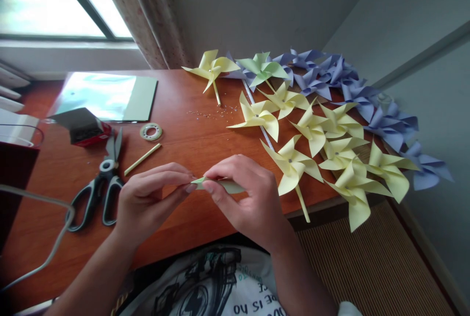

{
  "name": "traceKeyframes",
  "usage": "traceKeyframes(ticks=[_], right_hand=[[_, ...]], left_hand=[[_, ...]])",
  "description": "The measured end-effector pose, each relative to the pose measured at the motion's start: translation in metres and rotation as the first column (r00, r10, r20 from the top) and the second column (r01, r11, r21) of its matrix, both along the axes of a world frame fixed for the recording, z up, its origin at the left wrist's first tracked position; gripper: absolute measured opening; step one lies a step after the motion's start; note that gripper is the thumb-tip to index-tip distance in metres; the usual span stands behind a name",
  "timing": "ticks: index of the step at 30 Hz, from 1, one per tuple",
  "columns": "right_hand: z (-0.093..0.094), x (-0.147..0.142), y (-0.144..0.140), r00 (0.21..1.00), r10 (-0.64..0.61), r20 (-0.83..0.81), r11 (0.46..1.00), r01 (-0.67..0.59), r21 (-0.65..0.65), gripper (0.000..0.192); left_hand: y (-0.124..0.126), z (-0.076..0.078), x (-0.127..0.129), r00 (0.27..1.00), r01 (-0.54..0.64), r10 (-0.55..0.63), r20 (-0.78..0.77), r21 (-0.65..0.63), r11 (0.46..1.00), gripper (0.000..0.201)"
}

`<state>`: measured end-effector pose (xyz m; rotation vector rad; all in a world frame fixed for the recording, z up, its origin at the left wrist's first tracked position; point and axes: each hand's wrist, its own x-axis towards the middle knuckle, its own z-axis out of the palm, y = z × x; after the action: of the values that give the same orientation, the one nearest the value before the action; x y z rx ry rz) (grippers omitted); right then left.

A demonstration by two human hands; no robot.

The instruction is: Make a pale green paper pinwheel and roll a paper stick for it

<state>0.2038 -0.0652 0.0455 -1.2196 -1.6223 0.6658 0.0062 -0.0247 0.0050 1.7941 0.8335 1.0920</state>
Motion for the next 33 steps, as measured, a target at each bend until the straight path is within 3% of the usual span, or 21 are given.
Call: traceKeyframes(ticks=[9,16,24,33], right_hand=[[-0.013,-0.001,0.004,0.992,-0.095,-0.088,0.985,0.081,-0.151,0.009],[-0.014,-0.006,0.006,0.998,-0.062,-0.022,0.987,0.058,-0.153,0.008],[-0.022,-0.002,0.008,0.998,-0.053,0.04,0.981,0.059,-0.183,0.01],[-0.027,0.003,0.01,0.999,-0.013,0.052,0.962,0.027,-0.273,0.013]], left_hand=[[0.001,0.0,0.0,0.997,0.055,-0.061,-0.042,-0.125,0.991,0.006],[0.001,0.005,0.003,0.994,0.062,-0.08,-0.069,-0.23,0.971,0.007],[0.0,-0.008,-0.002,0.995,-0.084,0.071,-0.07,-0.202,0.976,0.008],[0.002,-0.007,-0.002,0.988,-0.128,0.107,-0.111,-0.21,0.969,0.01]])
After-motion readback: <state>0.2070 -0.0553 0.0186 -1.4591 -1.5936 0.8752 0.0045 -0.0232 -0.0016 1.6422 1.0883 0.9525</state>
